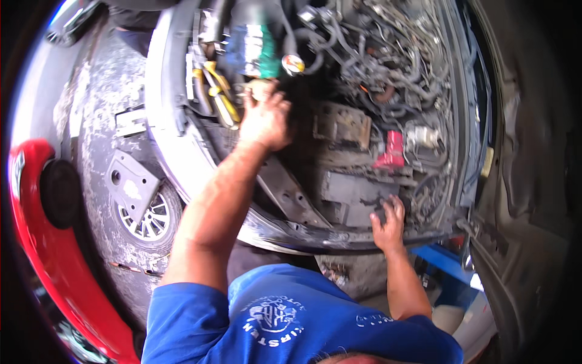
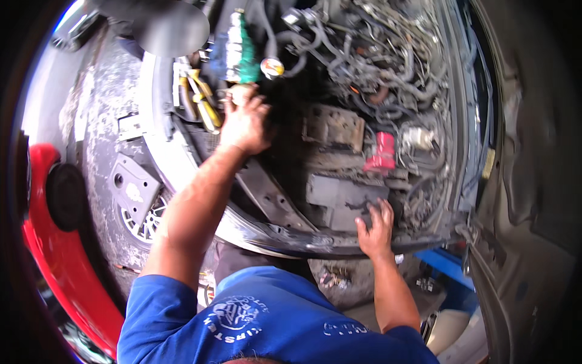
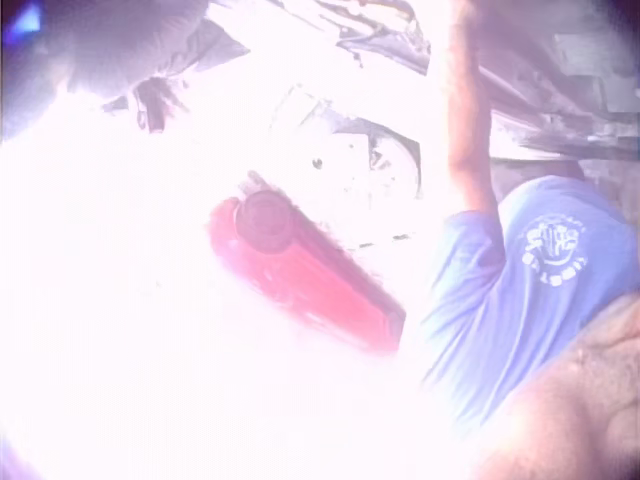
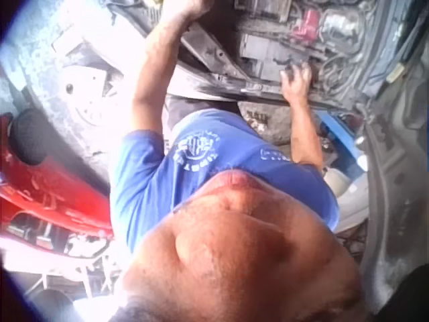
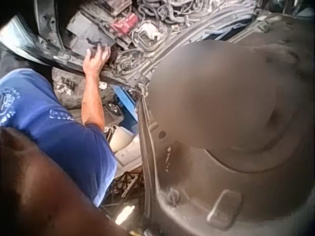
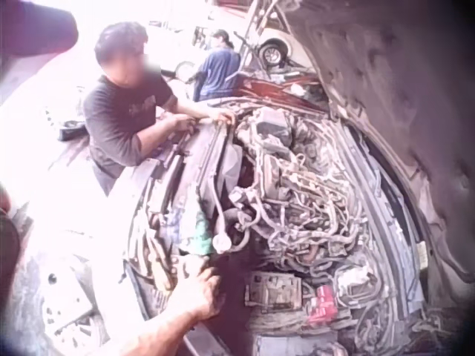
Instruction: The person loosens engine components in a car engine bay using a ratchet wrench, then checks hoses and wiring by hand.
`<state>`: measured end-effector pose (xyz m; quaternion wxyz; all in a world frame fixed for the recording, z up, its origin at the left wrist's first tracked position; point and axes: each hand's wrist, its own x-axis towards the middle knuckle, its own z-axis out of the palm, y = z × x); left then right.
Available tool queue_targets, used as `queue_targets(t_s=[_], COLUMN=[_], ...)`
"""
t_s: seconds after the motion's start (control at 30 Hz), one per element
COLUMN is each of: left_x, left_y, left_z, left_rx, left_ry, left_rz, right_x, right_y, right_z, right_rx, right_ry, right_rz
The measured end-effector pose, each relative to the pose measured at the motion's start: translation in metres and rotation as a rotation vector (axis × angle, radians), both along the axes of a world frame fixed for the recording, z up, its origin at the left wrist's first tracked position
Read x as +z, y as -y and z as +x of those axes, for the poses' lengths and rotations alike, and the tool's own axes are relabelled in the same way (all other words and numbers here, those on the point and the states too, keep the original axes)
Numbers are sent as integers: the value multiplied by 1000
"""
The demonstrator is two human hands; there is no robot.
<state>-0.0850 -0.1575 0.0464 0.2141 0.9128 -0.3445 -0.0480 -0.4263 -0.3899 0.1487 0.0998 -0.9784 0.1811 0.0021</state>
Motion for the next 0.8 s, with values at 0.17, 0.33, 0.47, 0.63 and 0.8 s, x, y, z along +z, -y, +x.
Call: queue_targets(t_s=[0.17,0.33,0.47,0.63,0.8], left_x=[3,8,7,13,19], left_y=[-11,-14,-17,-15,-19], left_z=[-2,-5,-2,-9,-8], left_rx=[-14,-33,-14,-55,-31], left_ry=[-39,-71,-42,-61,-69], left_rz=[-40,-4,-22,41,-27], right_x=[-13,-21,-26,-28,-32], right_y=[-9,-11,-12,-11,-9], right_z=[-3,-8,-5,-10,-8], right_rx=[-13,-9,-33,-14,-52], right_ry=[16,83,89,97,87], right_rz=[-27,-60,-65,-88,-108])
